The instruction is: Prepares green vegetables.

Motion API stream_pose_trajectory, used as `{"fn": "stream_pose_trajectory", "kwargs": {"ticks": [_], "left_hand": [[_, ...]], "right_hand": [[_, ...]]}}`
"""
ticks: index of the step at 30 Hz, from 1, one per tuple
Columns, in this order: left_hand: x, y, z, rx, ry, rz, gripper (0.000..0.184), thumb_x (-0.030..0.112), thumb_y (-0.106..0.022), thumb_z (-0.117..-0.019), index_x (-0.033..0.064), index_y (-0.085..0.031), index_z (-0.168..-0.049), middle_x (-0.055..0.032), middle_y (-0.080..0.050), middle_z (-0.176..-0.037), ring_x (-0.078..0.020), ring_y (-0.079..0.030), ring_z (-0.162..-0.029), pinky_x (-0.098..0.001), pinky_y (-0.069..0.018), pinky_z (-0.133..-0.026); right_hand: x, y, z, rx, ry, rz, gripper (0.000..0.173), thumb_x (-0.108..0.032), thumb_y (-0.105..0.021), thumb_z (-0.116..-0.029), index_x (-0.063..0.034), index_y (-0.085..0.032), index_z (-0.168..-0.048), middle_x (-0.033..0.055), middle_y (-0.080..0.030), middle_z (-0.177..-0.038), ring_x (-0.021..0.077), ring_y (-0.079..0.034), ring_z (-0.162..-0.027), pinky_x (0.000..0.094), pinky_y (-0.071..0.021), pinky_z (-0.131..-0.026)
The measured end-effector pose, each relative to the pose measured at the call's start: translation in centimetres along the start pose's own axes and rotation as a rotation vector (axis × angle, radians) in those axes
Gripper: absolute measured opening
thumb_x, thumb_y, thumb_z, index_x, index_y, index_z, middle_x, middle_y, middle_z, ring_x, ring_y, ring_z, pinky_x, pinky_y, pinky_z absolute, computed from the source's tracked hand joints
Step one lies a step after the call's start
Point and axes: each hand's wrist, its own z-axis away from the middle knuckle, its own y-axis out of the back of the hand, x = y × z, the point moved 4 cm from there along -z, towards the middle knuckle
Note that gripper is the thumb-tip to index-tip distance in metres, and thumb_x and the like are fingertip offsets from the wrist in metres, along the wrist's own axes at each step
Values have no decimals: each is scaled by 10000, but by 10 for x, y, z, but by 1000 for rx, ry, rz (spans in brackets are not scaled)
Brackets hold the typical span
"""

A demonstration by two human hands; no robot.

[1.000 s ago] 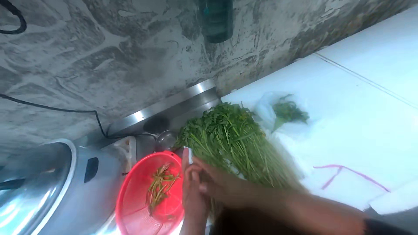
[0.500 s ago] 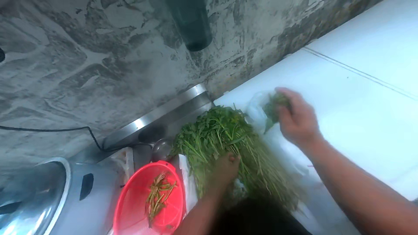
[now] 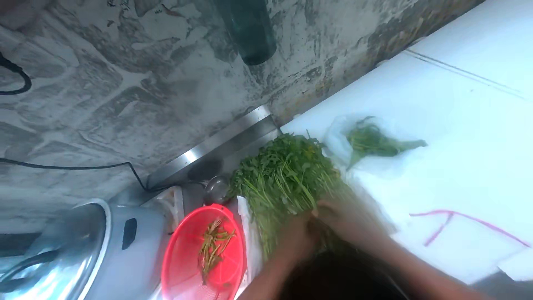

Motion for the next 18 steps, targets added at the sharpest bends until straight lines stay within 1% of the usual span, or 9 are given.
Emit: {"fn": "stream_pose_trajectory", "kwargs": {"ticks": [2, 4, 6, 7, 9, 10, 12, 15, 18], "left_hand": [[10, 6, 15, -35, -63, -45, 306, 259, -580, -1012, 42, -664, -1212, -87, -719, -1001, -170, -701, -910, -415, -583, -877], [14, 18, 29, 8, -125, -120, 309, 296, -578, -1023, 77, -680, -1215, -51, -735, -1009, -146, -708, -918, -409, -589, -881], [17, 34, 53, 252, -317, -127, 271, 239, -588, -1030, 61, -732, -1174, -42, -760, -997, -115, -726, -889, -363, -614, -849], [19, 44, 67, 421, -431, -107, 234, 205, -598, -1026, 44, -745, -1112, -48, -757, -964, -104, -725, -853, -335, -627, -807], [23, 65, 93, 747, -573, -95, 204, 227, -601, -1027, 69, -723, -1066, -31, -726, -941, -73, -699, -815, -274, -621, -744], [25, 76, 105, 883, -591, -118, 199, 273, -588, -1040, 115, -701, -1082, -2, -697, -969, -54, -678, -847, -245, -603, -755], [29, 98, 124, 1080, -591, -208, 217, 324, -566, -1049, 167, -690, -1133, 15, -674, -1095, -65, -662, -990, -263, -586, -852], [34, 122, 137, 1217, -610, -373, 184, 303, -577, -1030, 194, -708, -1099, 2, -653, -1147, -133, -615, -1108, -350, -533, -956], [36, 127, 133, 1173, -642, -525, 146, 280, -580, -1025, 227, -702, -1082, 20, -654, -1161, -156, -589, -1163, -392, -492, -1006]], "right_hand": [[-7, -16, -1, 2, 71, -42, 360, -357, -523, -1057, -74, -693, -1199, 84, -700, -1052, 159, -672, -955, 382, -554, -881], [-16, -20, 1, 40, 126, -96, 340, -357, -510, -1066, -93, -682, -1192, 46, -702, -1030, 121, -677, -920, 345, -572, -847], [-30, -17, 8, 44, 241, -163, 312, -330, -499, -1074, -85, -661, -1178, 34, -698, -970, 112, -676, -845, 322, -585, -777], [-38, -15, 12, 36, 323, -212, 290, -313, -503, -1079, -80, -652, -1167, 27, -685, -901, 112, -668, -762, 310, -591, -697], [-52, -12, 21, -4, 432, -295, 262, -302, -508, -1081, -91, -635, -1170, -10, -644, -800, 79, -604, -642, 255, -538, -574], [-57, -10, 25, -20, 468, -319, 253, -302, -517, -1078, -100, -640, -1167, -35, -633, -784, 50, -584, -635, 225, -516, -569], [-62, -8, 30, -36, 519, -353, 236, -309, -544, -1066, -121, -661, -1146, -73, -627, -773, 12, -575, -642, 193, -510, -583], [-56, -5, 32, -95, 518, -458, 207, -355, -592, -1036, -189, -696, -1102, -93, -632, -759, -3, -569, -628, 176, -502, -573], [-49, 1, 35, -136, 466, -558, 200, -386, -622, -1009, -222, -725, -1056, -98, -650, -757, -18, -567, -607, 149, -484, -546]]}}
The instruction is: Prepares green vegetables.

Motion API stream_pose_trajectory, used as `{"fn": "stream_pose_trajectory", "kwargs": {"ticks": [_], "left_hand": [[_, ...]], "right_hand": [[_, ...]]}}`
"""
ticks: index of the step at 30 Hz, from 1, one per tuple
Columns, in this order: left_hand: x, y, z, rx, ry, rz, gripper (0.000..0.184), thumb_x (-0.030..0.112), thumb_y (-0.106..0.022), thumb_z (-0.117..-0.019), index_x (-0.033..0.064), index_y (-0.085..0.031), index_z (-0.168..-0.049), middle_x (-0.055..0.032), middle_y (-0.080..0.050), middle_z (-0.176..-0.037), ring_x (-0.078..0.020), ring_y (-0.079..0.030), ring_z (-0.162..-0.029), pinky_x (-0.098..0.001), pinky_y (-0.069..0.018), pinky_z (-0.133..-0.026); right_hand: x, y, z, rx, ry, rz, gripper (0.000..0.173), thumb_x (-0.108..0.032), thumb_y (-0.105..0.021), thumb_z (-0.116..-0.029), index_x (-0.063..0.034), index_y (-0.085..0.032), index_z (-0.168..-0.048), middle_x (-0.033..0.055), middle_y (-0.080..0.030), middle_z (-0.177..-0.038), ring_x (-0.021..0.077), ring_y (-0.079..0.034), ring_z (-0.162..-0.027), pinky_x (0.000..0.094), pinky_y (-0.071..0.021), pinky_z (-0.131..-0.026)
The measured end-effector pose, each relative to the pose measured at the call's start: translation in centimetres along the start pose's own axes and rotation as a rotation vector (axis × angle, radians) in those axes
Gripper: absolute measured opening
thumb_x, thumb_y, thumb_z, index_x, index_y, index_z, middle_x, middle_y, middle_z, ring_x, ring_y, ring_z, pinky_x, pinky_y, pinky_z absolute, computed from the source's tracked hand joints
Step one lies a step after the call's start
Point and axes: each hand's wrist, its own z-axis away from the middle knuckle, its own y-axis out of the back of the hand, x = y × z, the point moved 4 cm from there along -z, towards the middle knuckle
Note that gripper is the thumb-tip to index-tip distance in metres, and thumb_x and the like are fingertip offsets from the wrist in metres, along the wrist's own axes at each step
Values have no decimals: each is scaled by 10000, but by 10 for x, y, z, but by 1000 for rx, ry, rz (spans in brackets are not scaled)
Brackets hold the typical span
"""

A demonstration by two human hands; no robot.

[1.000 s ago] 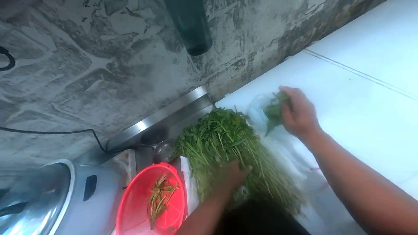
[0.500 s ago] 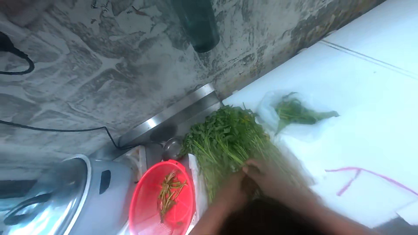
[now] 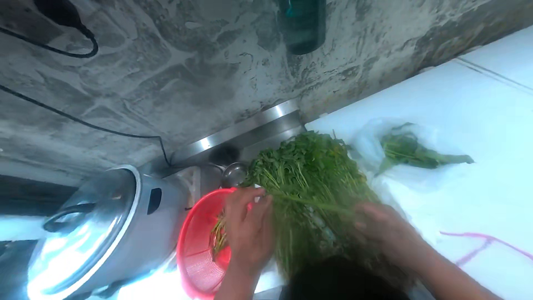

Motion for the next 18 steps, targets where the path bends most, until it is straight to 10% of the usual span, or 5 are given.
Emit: {"fn": "stream_pose_trajectory", "kwargs": {"ticks": [8, 14, 18], "left_hand": [[0, -40, 4, -450, -32, 102, 234, 265, -566, -1030, 155, -759, -1103, 20, -728, -1088, -125, -668, -1063, -399, -544, -965], [6, -66, 14, -503, -102, -127, 201, 173, -566, -985, 111, -751, -1035, -57, -728, -1028, -226, -704, -990, -436, -588, -878], [-2, -91, 19, -601, 403, -2, 278, 149, -482, -1039, -15, -696, -1106, -130, -722, -991, -267, -718, -915, -476, -597, -831]], "right_hand": [[9, 13, 21, 34, -104, -275, 209, -354, -624, -992, -173, -727, -971, -5, -675, -761, 45, -600, -582, 186, -496, -514], [7, 17, 21, -61, -321, 33, 332, -366, -487, -1048, -120, -708, -1019, -9, -690, -803, 97, -657, -663, 257, -572, -601], [8, -2, 16, -25, -329, 281, 313, -308, -450, -1073, -107, -685, -1026, -50, -572, -682, 57, -521, -555, 227, -453, -510]]}}
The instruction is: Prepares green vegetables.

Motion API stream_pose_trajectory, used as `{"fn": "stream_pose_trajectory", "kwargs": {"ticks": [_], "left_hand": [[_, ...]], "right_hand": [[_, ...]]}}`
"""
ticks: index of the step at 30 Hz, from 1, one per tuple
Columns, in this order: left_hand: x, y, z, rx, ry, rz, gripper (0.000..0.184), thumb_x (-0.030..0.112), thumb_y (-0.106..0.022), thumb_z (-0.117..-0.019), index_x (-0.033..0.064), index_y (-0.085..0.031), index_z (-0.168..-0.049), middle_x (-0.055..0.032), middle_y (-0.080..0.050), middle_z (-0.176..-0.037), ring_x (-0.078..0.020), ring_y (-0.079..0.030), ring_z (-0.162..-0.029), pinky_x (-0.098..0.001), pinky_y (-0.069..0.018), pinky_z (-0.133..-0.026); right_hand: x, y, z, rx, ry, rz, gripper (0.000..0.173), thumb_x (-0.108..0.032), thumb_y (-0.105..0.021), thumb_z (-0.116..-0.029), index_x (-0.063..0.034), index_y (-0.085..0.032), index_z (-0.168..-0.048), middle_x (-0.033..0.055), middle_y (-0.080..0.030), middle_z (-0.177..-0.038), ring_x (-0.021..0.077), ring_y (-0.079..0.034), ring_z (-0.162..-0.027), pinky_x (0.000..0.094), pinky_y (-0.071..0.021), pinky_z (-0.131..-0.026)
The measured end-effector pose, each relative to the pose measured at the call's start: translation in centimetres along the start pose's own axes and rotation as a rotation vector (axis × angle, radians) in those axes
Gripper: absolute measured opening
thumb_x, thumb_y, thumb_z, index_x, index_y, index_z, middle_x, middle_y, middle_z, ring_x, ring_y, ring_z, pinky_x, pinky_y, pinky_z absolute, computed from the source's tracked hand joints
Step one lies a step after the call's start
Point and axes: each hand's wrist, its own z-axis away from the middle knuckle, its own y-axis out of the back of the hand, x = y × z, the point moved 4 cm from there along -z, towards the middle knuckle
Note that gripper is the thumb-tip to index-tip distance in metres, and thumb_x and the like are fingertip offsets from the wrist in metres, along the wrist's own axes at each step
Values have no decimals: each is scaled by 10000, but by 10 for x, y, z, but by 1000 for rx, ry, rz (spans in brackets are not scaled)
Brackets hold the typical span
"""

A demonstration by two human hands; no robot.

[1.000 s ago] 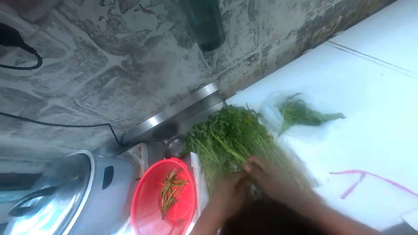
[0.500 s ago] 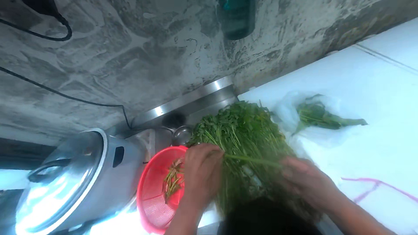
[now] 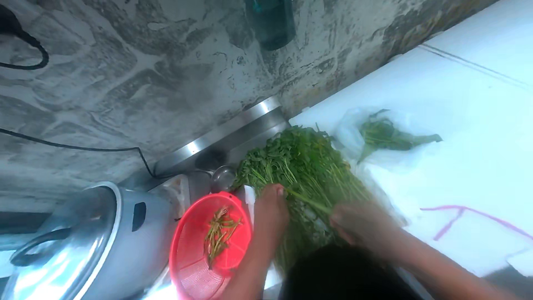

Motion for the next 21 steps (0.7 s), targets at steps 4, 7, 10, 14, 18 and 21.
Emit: {"fn": "stream_pose_trajectory", "kwargs": {"ticks": [4, 7, 10, 14, 18, 21], "left_hand": [[-31, -16, -18, 68, 541, 661, 271, 165, -411, -1106, -16, -609, -1140, -126, -693, -869, -220, -724, -728, -395, -629, -691], [-34, -8, -14, 114, 307, 731, 267, 167, -394, -1097, 30, -623, -1110, -64, -712, -907, -174, -692, -794, -375, -590, -740], [-11, 9, -5, 140, -192, 410, 376, 345, -343, -1119, 80, -610, -1129, -14, -695, -1244, -136, -645, -1199, -381, -563, -986], [11, 8, -4, 238, -489, 35, 280, 268, -403, -1080, 163, -642, -979, -28, -591, -1421, -299, -372, -1480, -531, -325, -1207], [16, 27, -3, 574, -424, -82, 310, 326, -347, -1090, 209, -580, -924, 33, -644, -1270, -290, -316, -1486, -603, -117, -1234], [21, 34, 2, 564, -481, -46, 238, 277, -383, -1078, 205, -579, -964, 34, -664, -1140, -211, -479, -1346, -538, -280, -1191]], "right_hand": [[-6, -13, 5, 72, 63, 112, 347, -349, -436, -1084, -116, -673, -984, -37, -575, -682, 75, -541, -569, 271, -474, -528], [1, -1, 7, 110, -2, -71, 314, -307, -450, -1072, -126, -679, -958, -54, -568, -661, 52, -511, -533, 220, -435, -488], [6, 10, 7, 72, -77, -261, 307, -332, -476, -1036, -158, -683, -891, -67, -581, -656, 23, -494, -506, 175, -402, -457], [1, 9, 4, -32, -103, -444, 300, -362, -524, -995, -174, -675, -818, -59, -575, -645, 16, -489, -491, 165, -395, -444], [0, 11, 5, -43, -130, -571, 300, -361, -534, -985, -173, -663, -790, -50, -562, -633, 14, -478, -479, 167, -394, -437], [3, 12, 5, -34, -158, -609, 293, -355, -548, -973, -170, -661, -776, -38, -565, -616, 18, -477, -460, 168, -387, -419]]}}
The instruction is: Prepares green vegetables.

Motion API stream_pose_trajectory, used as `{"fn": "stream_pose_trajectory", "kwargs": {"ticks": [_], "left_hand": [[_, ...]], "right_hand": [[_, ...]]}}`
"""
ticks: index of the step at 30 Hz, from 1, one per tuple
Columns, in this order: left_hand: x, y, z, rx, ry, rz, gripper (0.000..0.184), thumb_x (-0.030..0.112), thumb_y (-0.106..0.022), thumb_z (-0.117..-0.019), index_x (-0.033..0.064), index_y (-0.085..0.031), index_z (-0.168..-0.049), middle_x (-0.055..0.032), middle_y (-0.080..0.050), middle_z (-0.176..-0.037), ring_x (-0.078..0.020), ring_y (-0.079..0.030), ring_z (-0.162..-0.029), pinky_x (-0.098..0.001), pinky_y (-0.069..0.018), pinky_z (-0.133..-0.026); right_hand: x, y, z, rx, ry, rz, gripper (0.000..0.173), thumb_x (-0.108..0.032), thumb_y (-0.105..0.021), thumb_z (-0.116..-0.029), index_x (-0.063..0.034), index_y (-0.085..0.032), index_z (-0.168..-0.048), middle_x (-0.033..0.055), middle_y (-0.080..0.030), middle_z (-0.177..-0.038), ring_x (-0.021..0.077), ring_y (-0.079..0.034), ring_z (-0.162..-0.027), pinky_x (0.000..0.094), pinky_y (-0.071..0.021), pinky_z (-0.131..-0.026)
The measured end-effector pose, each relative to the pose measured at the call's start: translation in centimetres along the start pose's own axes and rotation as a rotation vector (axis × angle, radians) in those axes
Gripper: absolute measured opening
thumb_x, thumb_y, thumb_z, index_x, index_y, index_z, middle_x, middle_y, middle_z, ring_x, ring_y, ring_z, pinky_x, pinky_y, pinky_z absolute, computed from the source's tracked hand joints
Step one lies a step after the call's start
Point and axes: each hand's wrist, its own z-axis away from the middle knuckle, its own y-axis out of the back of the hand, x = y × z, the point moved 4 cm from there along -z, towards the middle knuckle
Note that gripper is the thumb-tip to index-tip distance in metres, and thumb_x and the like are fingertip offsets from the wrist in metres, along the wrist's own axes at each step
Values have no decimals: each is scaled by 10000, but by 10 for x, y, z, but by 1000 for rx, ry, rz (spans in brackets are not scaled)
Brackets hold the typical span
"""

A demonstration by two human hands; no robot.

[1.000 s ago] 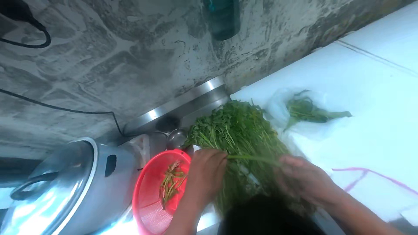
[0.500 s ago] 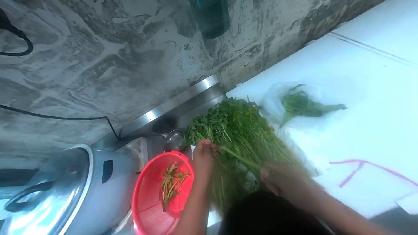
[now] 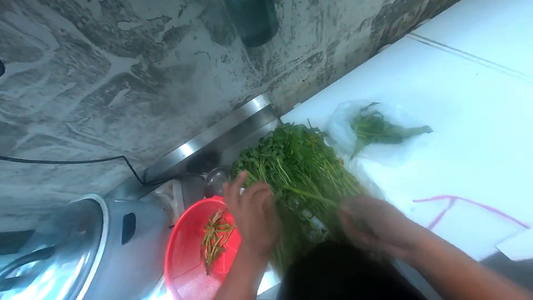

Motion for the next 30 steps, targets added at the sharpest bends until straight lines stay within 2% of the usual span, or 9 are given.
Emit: {"fn": "stream_pose_trajectory", "kwargs": {"ticks": [3, 9, 14, 17, 19, 21, 23, 27, 30], "left_hand": [[4, -12, 8, -204, -113, 170, 133, 219, -530, -1048, 169, -653, -1038, -14, -663, -1086, -172, -626, -1112, -407, -524, -984], [1, -25, 33, -490, -14, 350, 270, 237, -467, -1078, 105, -699, -1113, -57, -714, -1116, -169, -665, -1102, -381, -544, -976], [10, -29, 50, -804, 189, 278, 337, 188, -431, -1069, 11, -699, -1175, -167, -709, -1178, -287, -677, -1150, -442, -543, -1013], [6, -39, 61, -834, 782, 417, 356, 170, -398, -1077, -54, -647, -1198, -125, -699, -1021, -192, -684, -949, -364, -567, -890], [-8, -51, 70, -537, 1388, 773, 262, 130, -377, -1099, -41, -575, -1114, -46, -591, -721, -108, -581, -574, -259, -539, -566], [-30, -51, 68, -148, 1651, 981, 243, 129, -350, -1102, -3, -541, -1030, -23, -540, -652, -120, -547, -494, -281, -541, -493], [-43, -33, 54, -13, 1429, 983, 300, 150, -306, -1112, 29, -540, -968, 3, -543, -659, -106, -572, -551, -289, -572, -589], [-14, 7, 30, -339, 461, 414, 389, 367, -448, -1081, 20, -618, -1036, -82, -651, -972, -149, -655, -930, -356, -569, -846], [16, -6, 28, -438, 17, 301, 256, 289, -495, -1070, 80, -633, -1016, -89, -692, -1164, -243, -617, -1238, -406, -533, -1036]], "right_hand": [[4, -1, -2, -42, -37, -12, 281, -379, -582, -966, -175, -670, -794, -41, -565, -636, 22, -485, -471, 171, -399, -421], [4, -4, -2, -103, -106, -17, 259, -370, -586, -966, -188, -671, -803, -48, -579, -664, 10, -486, -475, 161, -405, -418], [7, -6, -11, 19, -144, 155, 263, -306, -491, -1016, -149, -646, -872, -42, -577, -678, 31, -485, -488, 183, -409, -437], [9, -20, -17, 46, -54, 681, 374, -340, -404, -1092, -86, -661, -995, -3, -571, -729, 103, -532, -590, 298, -474, -560], [12, -32, -17, 52, 81, 832, 402, -354, -385, -1094, -84, -656, -974, 13, -557, -702, 132, -540, -590, 345, -479, -560], [10, -38, -15, 59, 162, 842, 405, -358, -383, -1093, -89, -652, -952, 11, -541, -685, 133, -532, -580, 345, -471, -548], [2, -35, -16, 62, 58, 716, 390, -340, -391, -1095, -96, -667, -968, -18, -557, -692, 90, -521, -564, 279, -463, -533], [-7, -28, -22, 79, -260, 401, 316, -304, -427, -1092, -111, -643, -965, -47, -550, -690, 42, -463, -508, 195, -396, -471], [-6, -35, -23, -2, -329, 215, 281, -299, -449, -1080, -133, -620, -930, -40, -537, -669, 39, -458, -473, 180, -408, -435]]}}
